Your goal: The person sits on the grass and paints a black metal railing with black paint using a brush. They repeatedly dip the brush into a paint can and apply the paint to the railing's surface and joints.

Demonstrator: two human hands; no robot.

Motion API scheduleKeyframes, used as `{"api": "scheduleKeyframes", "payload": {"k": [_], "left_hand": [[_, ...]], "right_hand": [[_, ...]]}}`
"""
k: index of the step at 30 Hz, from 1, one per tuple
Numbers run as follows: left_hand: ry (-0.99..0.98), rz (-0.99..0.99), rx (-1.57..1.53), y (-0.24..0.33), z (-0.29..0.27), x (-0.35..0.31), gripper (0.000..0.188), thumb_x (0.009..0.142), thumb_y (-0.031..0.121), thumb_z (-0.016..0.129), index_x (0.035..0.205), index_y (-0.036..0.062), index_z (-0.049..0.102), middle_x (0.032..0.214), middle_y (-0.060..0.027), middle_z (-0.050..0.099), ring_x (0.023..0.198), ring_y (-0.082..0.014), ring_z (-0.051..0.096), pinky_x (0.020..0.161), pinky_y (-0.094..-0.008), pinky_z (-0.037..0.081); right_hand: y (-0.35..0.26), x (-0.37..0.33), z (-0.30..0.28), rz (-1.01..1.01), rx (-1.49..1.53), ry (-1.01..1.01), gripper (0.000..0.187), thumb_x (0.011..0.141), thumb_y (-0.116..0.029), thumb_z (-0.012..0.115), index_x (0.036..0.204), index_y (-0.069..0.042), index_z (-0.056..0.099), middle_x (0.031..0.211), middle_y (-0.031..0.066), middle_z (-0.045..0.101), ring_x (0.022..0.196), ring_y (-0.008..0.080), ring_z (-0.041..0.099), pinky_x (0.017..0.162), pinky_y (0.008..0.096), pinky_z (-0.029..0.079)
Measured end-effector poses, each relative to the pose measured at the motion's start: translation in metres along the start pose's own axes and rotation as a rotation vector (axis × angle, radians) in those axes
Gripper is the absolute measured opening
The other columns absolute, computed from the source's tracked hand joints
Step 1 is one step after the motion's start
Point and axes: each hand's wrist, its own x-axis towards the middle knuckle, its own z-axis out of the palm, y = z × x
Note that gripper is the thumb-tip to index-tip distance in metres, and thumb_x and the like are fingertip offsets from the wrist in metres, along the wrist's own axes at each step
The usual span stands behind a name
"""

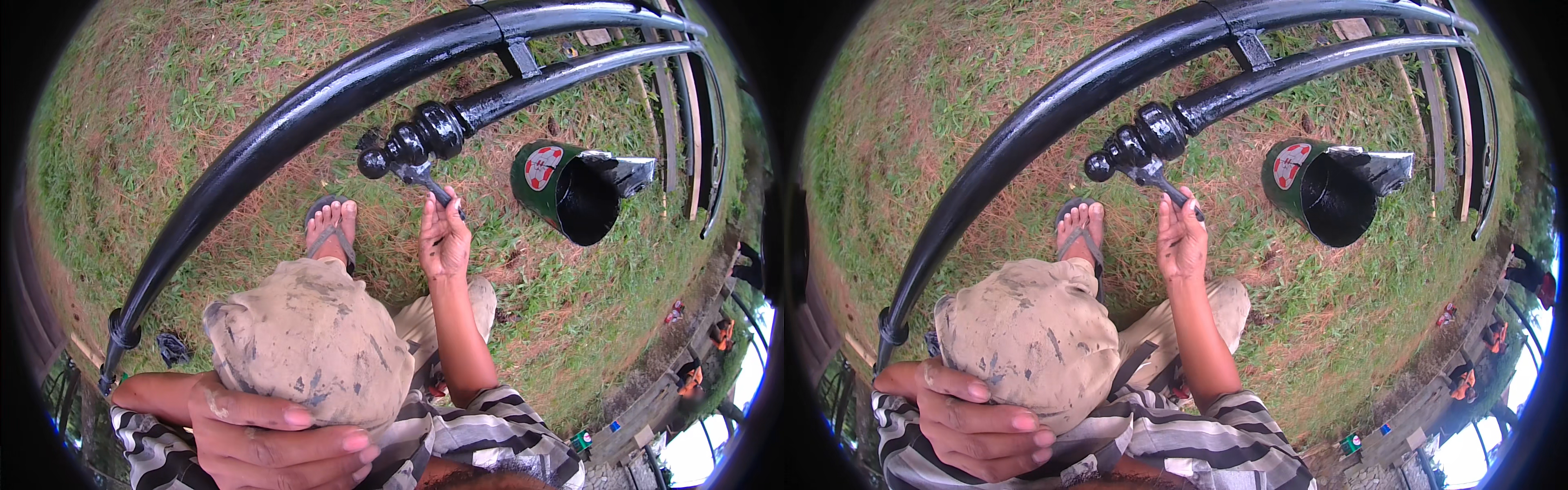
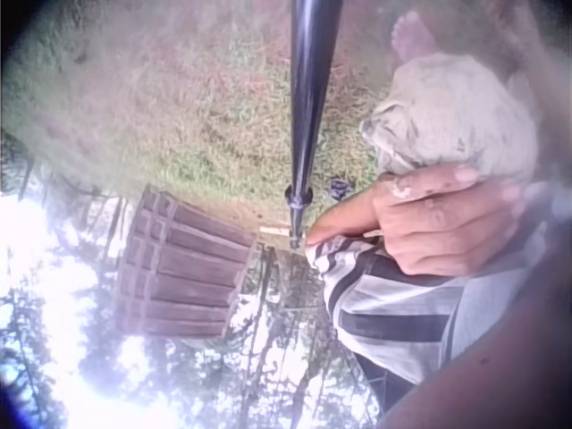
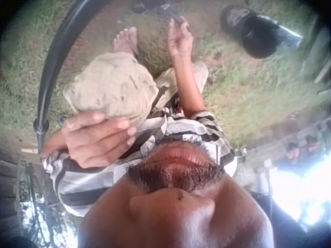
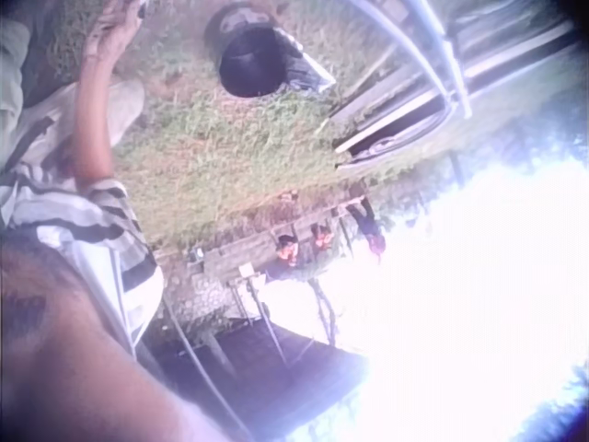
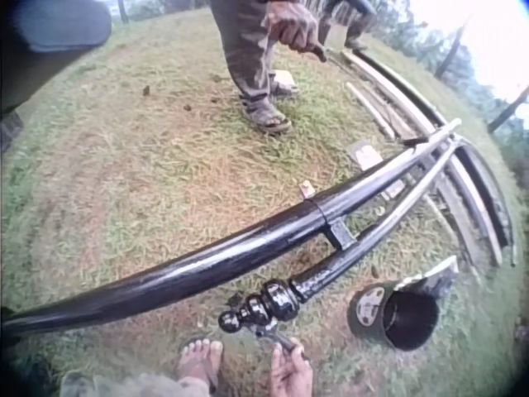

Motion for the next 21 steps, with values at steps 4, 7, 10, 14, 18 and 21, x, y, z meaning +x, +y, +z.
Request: {"api": "scheduleKeyframes", "payload": {"k": [4, 7, 10, 14, 18, 21], "left_hand": [[-0.044, 0.024, 0.001, -0.004, -0.004, 0.005, 0.027, 0.095, 0.023, 0.056, 0.077, 0.0288, 0.075, 0.084, 0.0115, 0.079, 0.091, -0.0031, 0.074, 0.098, -0.0318, 0.041], [-0.013, 0.015, -0.001, -0.003, -0.005, 0.000, 0.031, 0.096, 0.026, 0.053, 0.075, 0.0286, 0.076, 0.080, 0.0104, 0.078, 0.089, -0.0040, 0.074, 0.098, -0.0328, 0.041], [0.022, -0.001, -0.006, 0.001, -0.001, -0.005, 0.036, 0.098, 0.029, 0.050, 0.073, 0.0284, 0.076, 0.077, 0.0093, 0.078, 0.086, -0.0049, 0.074, 0.098, -0.0339, 0.040], [0.048, -0.004, -0.004, 0.000, 0.000, -0.006, 0.042, 0.099, 0.033, 0.045, 0.071, 0.0282, 0.076, 0.072, 0.0079, 0.077, 0.083, -0.0061, 0.074, 0.098, -0.0353, 0.039], [-0.018, 0.024, 0.011, -0.007, -0.011, -0.003, 0.037, 0.098, 0.031, 0.049, 0.075, 0.0280, 0.078, 0.076, 0.0089, 0.078, 0.088, -0.0080, 0.074, 0.099, -0.0364, 0.040], [-0.065, 0.000, 0.029, -0.004, -0.020, -0.003, 0.023, 0.094, 0.026, 0.060, 0.082, 0.0277, 0.079, 0.085, 0.0080, 0.080, 0.093, -0.0101, 0.073, 0.099, -0.0371, 0.041]], "right_hand": [[0.019, 0.023, 0.009, 0.101, 0.130, -0.120, 0.035, 0.105, -0.019, 0.067, 0.131, 0.002, 0.057, 0.122, 0.0152, 0.069, 0.109, 0.0225, 0.071, 0.099, 0.0299, 0.062], [0.029, 0.019, -0.015, 0.139, 0.248, -0.109, 0.034, 0.105, -0.019, 0.066, 0.132, 0.000, 0.057, 0.121, 0.0151, 0.069, 0.108, 0.0226, 0.071, 0.098, 0.0302, 0.063], [0.033, 0.026, -0.031, 0.133, 0.285, -0.067, 0.033, 0.105, -0.019, 0.066, 0.132, -0.003, 0.058, 0.120, 0.0147, 0.069, 0.108, 0.0237, 0.071, 0.098, 0.0312, 0.063], [0.032, 0.060, -0.009, 0.096, 0.298, -0.160, 0.035, 0.104, -0.019, 0.067, 0.132, -0.001, 0.057, 0.118, 0.0128, 0.070, 0.109, 0.0220, 0.071, 0.099, 0.0302, 0.062], [0.026, 0.045, -0.007, 0.088, 0.264, -0.164, 0.033, 0.104, -0.017, 0.067, 0.130, 0.001, 0.058, 0.119, 0.0137, 0.069, 0.109, 0.0231, 0.071, 0.098, 0.0297, 0.062], [0.022, 0.020, -0.029, 0.097, 0.318, -0.126, 0.024, 0.106, -0.014, 0.063, 0.128, -0.002, 0.062, 0.121, 0.0155, 0.070, 0.110, 0.0264, 0.072, 0.099, 0.0324, 0.064]]}}
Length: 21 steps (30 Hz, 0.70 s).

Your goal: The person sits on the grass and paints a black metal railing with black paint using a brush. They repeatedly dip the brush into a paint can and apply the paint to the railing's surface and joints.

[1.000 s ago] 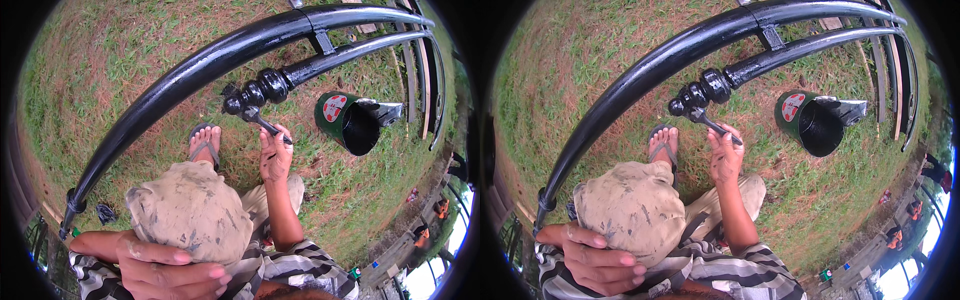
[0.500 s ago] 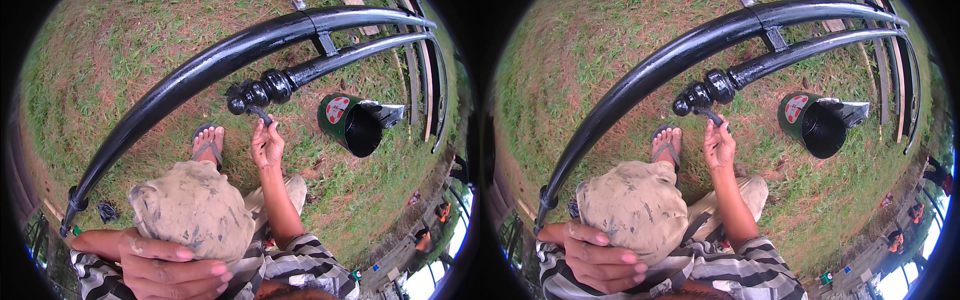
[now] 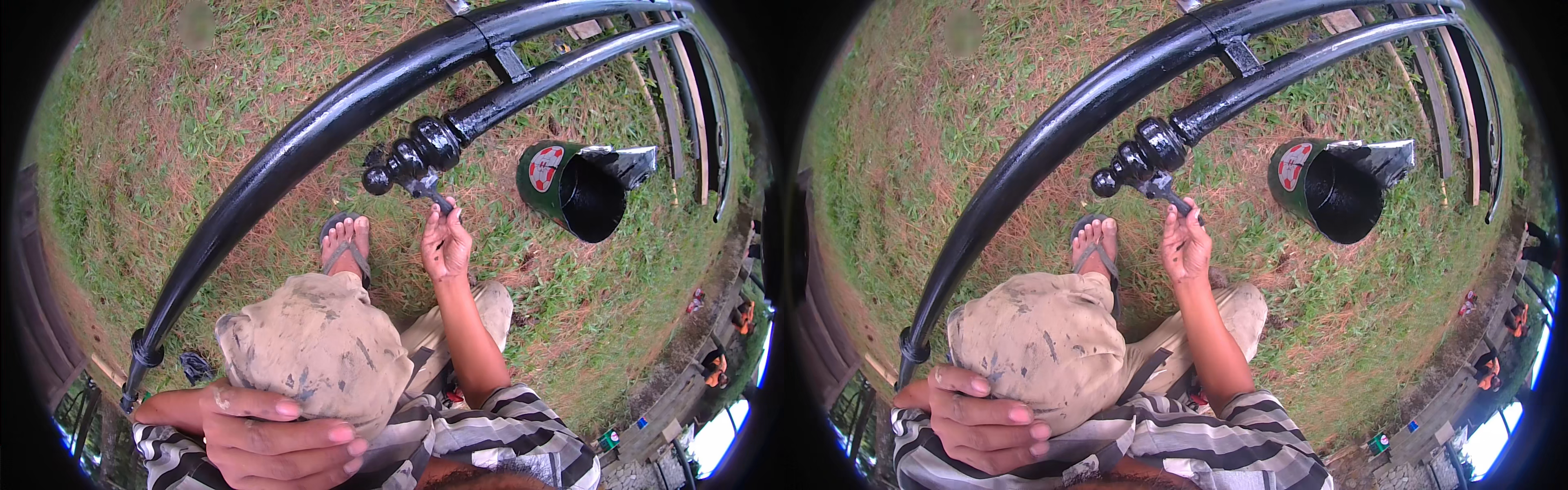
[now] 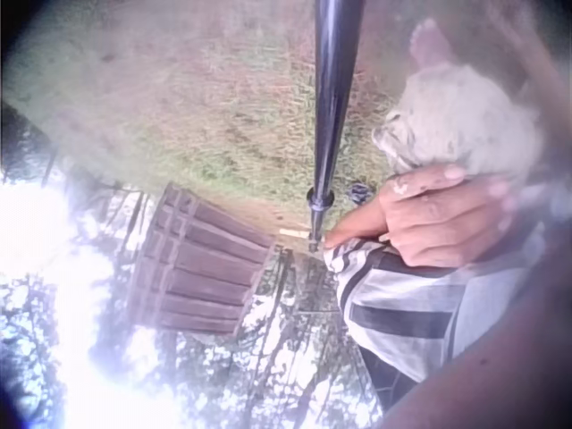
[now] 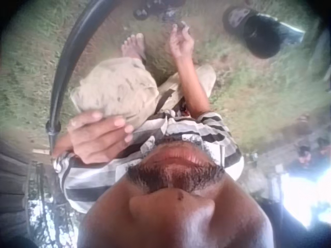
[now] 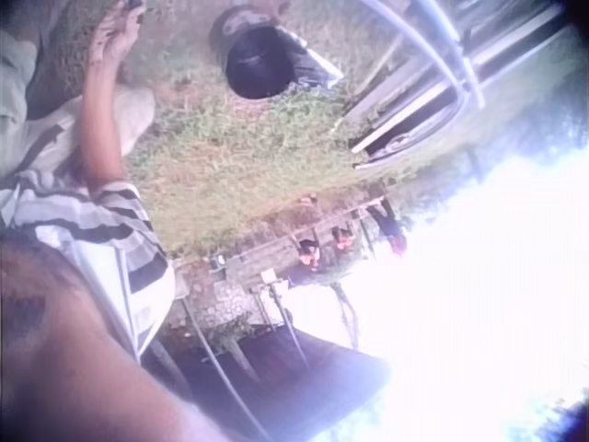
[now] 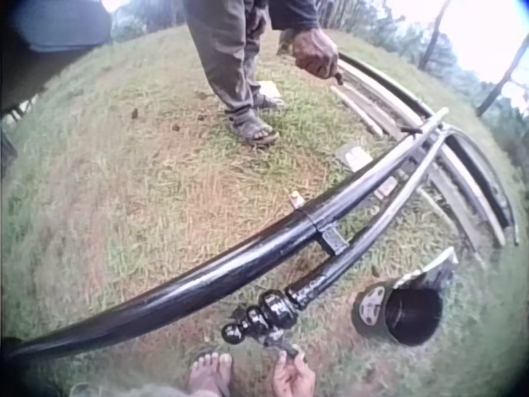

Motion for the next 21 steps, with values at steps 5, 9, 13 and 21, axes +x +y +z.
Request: {"api": "scheduleKeyframes", "payload": {"k": [5, 9, 13, 21], "left_hand": [[-0.156, -0.033, 0.025, 0.019, -0.004, 0.011, 0.014, 0.093, 0.025, 0.066, 0.091, 0.0231, 0.080, 0.095, 0.0006, 0.081, 0.100, -0.0157, 0.072, 0.104, -0.0402, 0.043], [-0.244, -0.141, 0.133, 0.031, 0.020, 0.016, 0.029, 0.093, 0.032, 0.061, 0.103, 0.0093, 0.077, 0.102, -0.0083, 0.079, 0.109, -0.0301, 0.071, 0.106, -0.0511, 0.047], [-0.240, -0.212, 0.277, 0.068, 0.025, 0.046, 0.039, 0.094, 0.032, 0.056, 0.111, 0.0008, 0.074, 0.120, -0.0192, 0.073, 0.120, -0.0408, 0.066, 0.111, -0.0556, 0.043], [-0.154, -0.268, 0.336, 0.142, 0.051, 0.038, 0.043, 0.087, 0.024, 0.059, 0.120, -0.0013, 0.072, 0.128, -0.0216, 0.068, 0.127, -0.0431, 0.060, 0.113, -0.0522, 0.043]], "right_hand": [[0.020, -0.002, 0.026, -0.061, 0.009, 0.030, 0.029, 0.105, -0.014, 0.065, 0.129, 0.001, 0.059, 0.121, 0.0174, 0.069, 0.111, 0.0261, 0.072, 0.099, 0.0317, 0.063], [-0.003, -0.034, 0.045, -0.160, -0.177, 0.036, 0.032, 0.105, -0.011, 0.065, 0.133, 0.004, 0.057, 0.121, 0.0163, 0.069, 0.110, 0.0262, 0.073, 0.098, 0.0317, 0.063], [-0.031, -0.111, 0.065, -0.304, -0.301, 0.018, 0.035, 0.104, -0.014, 0.067, 0.133, 0.004, 0.058, 0.119, 0.0154, 0.070, 0.107, 0.0241, 0.074, 0.092, 0.0306, 0.064], [-0.159, -0.264, -0.019, -0.801, -0.389, 0.134, 0.035, 0.103, -0.016, 0.069, 0.133, 0.001, 0.063, 0.121, 0.0123, 0.070, 0.108, 0.0219, 0.073, 0.087, 0.0329, 0.064]]}}
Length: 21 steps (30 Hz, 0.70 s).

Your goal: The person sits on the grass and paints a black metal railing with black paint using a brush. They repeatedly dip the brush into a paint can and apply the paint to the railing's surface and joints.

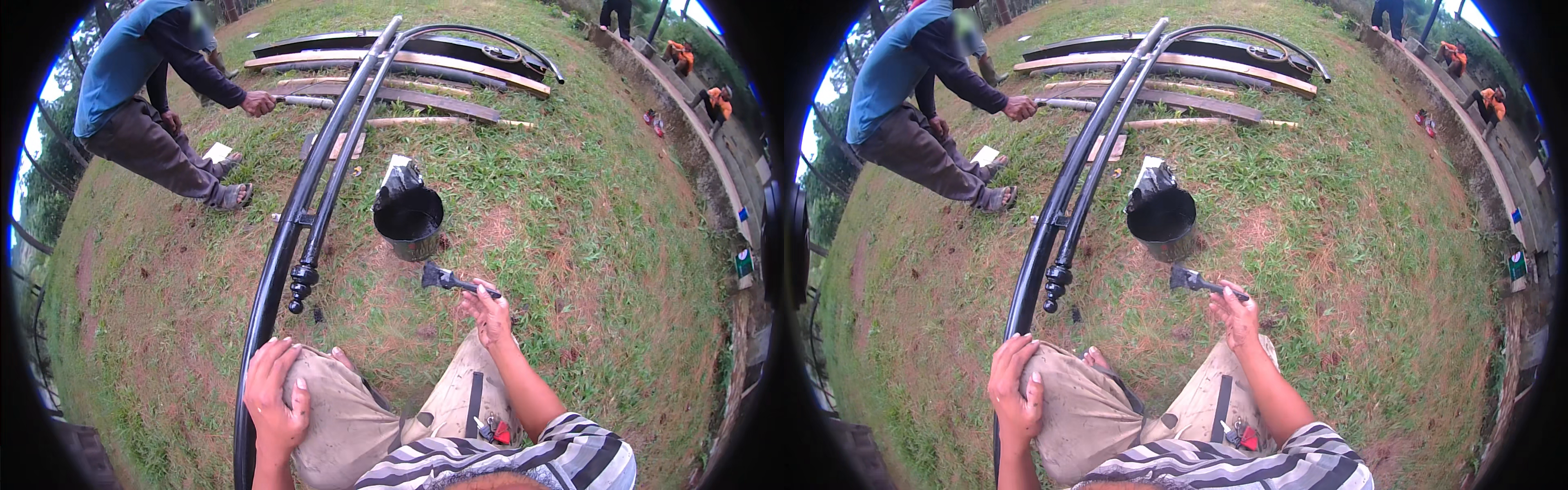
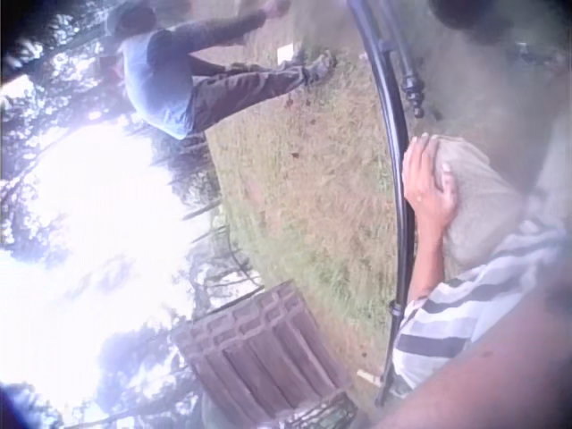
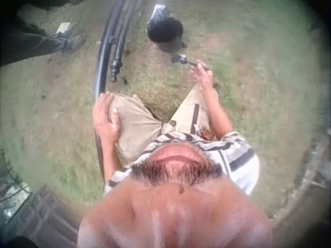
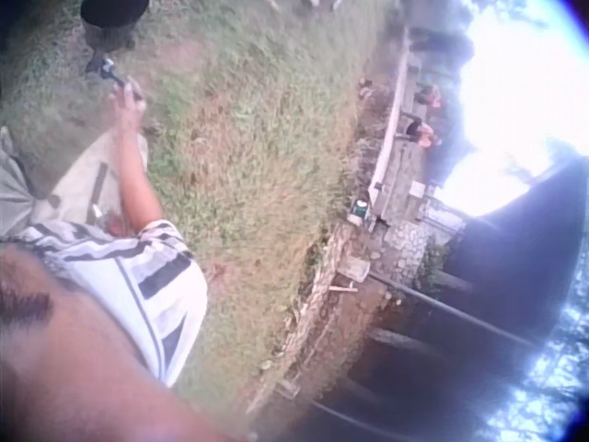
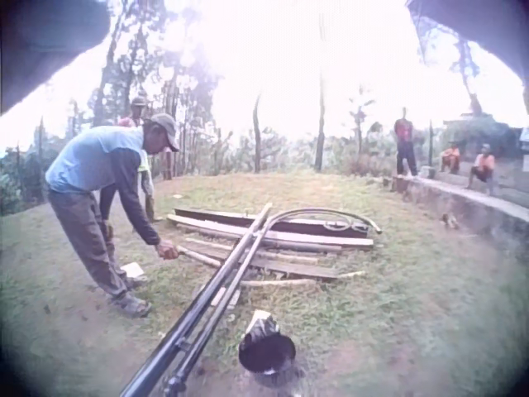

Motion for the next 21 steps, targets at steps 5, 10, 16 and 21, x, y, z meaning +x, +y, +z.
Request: {"api": "scheduleKeyframes", "payload": {"k": [5, 10, 16, 21], "left_hand": [[0.006, -0.075, 0.092, 0.026, -0.006, -0.021, 0.039, 0.087, 0.021, 0.060, 0.118, 0.0003, 0.072, 0.124, -0.0195, 0.069, 0.121, -0.0402, 0.061, 0.110, -0.0477, 0.046], [-0.045, -0.151, 0.164, 0.051, 0.010, -0.025, 0.033, 0.092, 0.022, 0.060, 0.118, 0.0063, 0.073, 0.125, -0.0149, 0.071, 0.121, -0.0364, 0.063, 0.108, -0.0458, 0.047], [-0.150, -0.063, 0.270, 0.081, 0.044, -0.008, 0.032, 0.092, 0.023, 0.062, 0.118, 0.0078, 0.074, 0.122, -0.0144, 0.072, 0.120, -0.0358, 0.064, 0.107, -0.0452, 0.048], [-0.346, -0.117, 0.255, 0.130, 0.045, 0.016, 0.037, 0.090, 0.023, 0.064, 0.121, 0.0057, 0.074, 0.123, -0.0160, 0.073, 0.118, -0.0338, 0.067, 0.107, -0.0429, 0.049]], "right_hand": [[-0.050, -0.030, -0.059, -0.227, -0.131, 0.116, 0.032, 0.103, -0.016, 0.071, 0.130, 0.001, 0.069, 0.118, 0.0119, 0.073, 0.109, 0.0224, 0.073, 0.087, 0.0325, 0.062], [-0.057, -0.049, -0.157, -0.713, -0.755, 0.030, 0.028, 0.088, 0.000, 0.077, 0.115, -0.006, 0.080, 0.118, 0.0131, 0.077, 0.112, 0.0263, 0.072, 0.103, 0.0366, 0.054], [-0.033, -0.085, -0.209, -0.628, -0.679, -0.178, 0.029, 0.088, -0.003, 0.077, 0.117, -0.004, 0.079, 0.121, 0.0123, 0.077, 0.123, 0.0283, 0.068, 0.111, 0.0398, 0.048], [-0.023, -0.063, -0.218, -0.634, -0.632, -0.191, 0.032, 0.087, -0.004, 0.079, 0.119, -0.007, 0.079, 0.121, 0.0106, 0.077, 0.124, 0.0284, 0.067, 0.112, 0.0410, 0.048]]}}
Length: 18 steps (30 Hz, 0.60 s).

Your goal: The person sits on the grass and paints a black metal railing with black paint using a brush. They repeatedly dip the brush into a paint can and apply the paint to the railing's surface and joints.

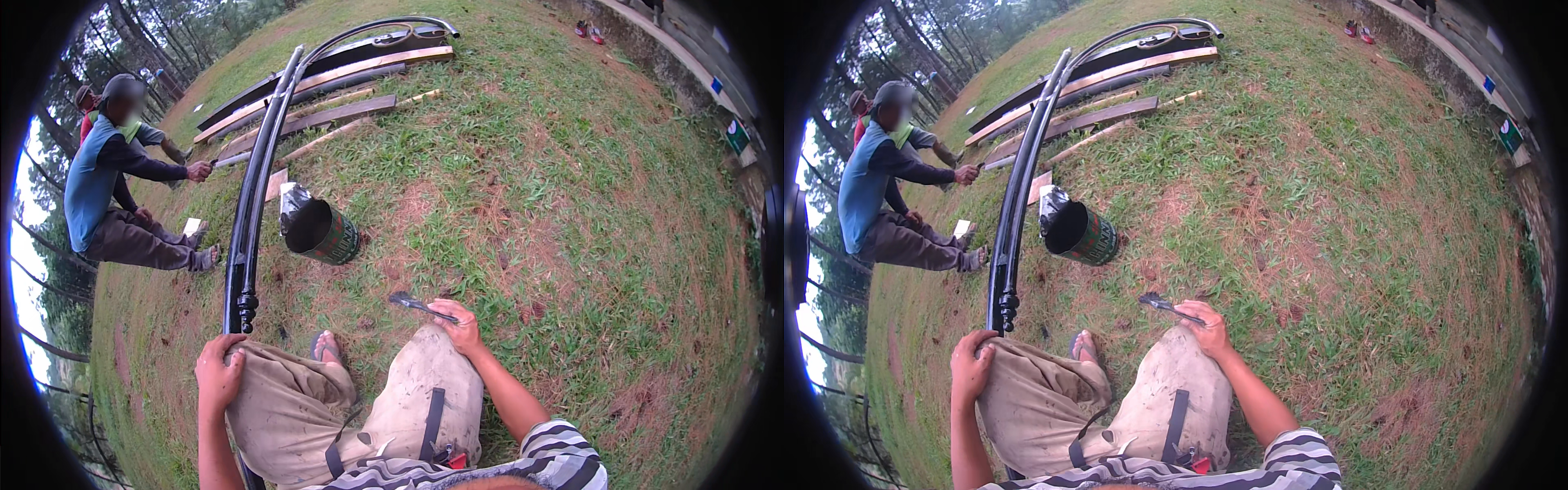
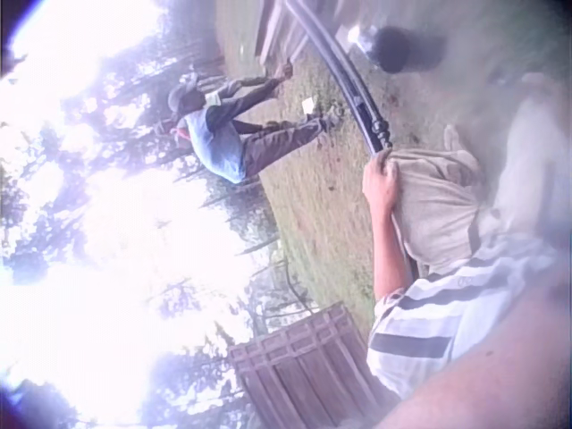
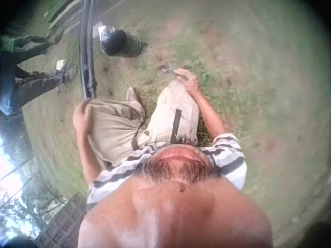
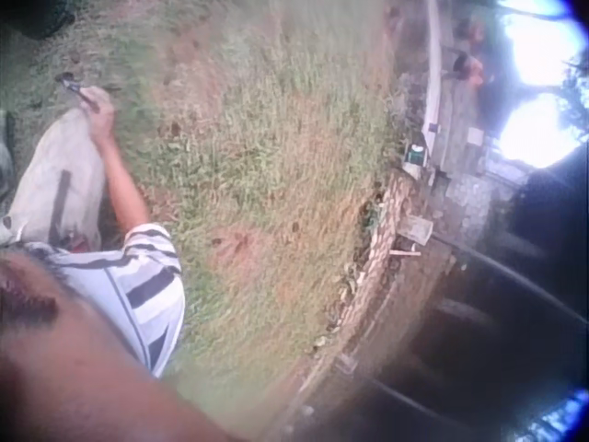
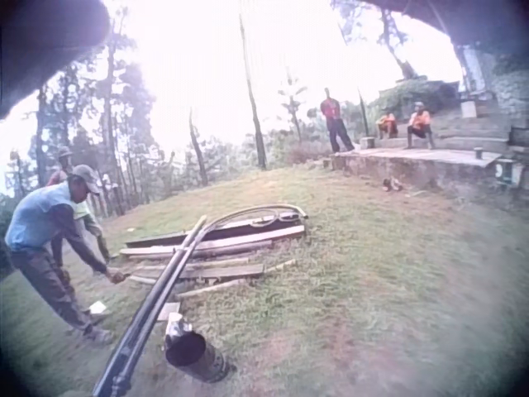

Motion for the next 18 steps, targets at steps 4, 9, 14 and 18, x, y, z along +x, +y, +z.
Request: {"api": "scheduleKeyframes", "payload": {"k": [4, 9, 14, 18], "left_hand": [[-0.376, 0.126, -0.401, -0.005, 0.016, 0.058, 0.046, 0.096, 0.030, 0.061, 0.126, -0.0029, 0.070, 0.120, -0.0160, 0.074, 0.116, -0.0252, 0.067, 0.106, -0.0363, 0.048], [-0.741, 0.102, -0.577, 0.015, 0.050, 0.150, 0.043, 0.098, 0.025, 0.058, 0.127, -0.0053, 0.069, 0.122, -0.0163, 0.073, 0.117, -0.0252, 0.067, 0.107, -0.0366, 0.047], [-0.693, -0.423, -0.857, -0.053, 0.101, 0.223, 0.043, 0.104, 0.024, 0.055, 0.137, -0.0037, 0.059, 0.128, -0.0174, 0.070, 0.119, -0.0249, 0.066, 0.105, -0.0368, 0.050], [-0.001, -0.167, -0.540, -0.118, 0.165, 0.347, 0.050, 0.101, 0.034, 0.068, 0.133, -0.0035, 0.059, 0.126, -0.0214, 0.070, 0.118, -0.0351, 0.068, 0.101, -0.0434, 0.053]], "right_hand": [[0.000, 0.043, 0.007, -0.008, -0.059, 0.087, 0.030, 0.088, -0.003, 0.079, 0.118, -0.007, 0.079, 0.119, 0.0111, 0.077, 0.122, 0.0277, 0.068, 0.110, 0.0401, 0.049], [-0.026, 0.103, -0.032, -0.038, -0.357, 0.088, 0.024, 0.094, -0.006, 0.075, 0.117, -0.001, 0.078, 0.119, 0.0142, 0.076, 0.118, 0.0280, 0.069, 0.107, 0.0393, 0.050], [-0.111, 0.149, 0.016, 0.155, -0.484, 0.096, 0.024, 0.095, -0.006, 0.075, 0.118, -0.002, 0.077, 0.115, 0.0135, 0.076, 0.112, 0.0268, 0.070, 0.102, 0.0376, 0.052], [-0.173, 0.204, 0.090, 0.213, -0.443, 0.021, 0.024, 0.093, -0.004, 0.076, 0.117, -0.001, 0.078, 0.114, 0.0147, 0.077, 0.108, 0.0271, 0.072, 0.099, 0.0368, 0.053]]}}
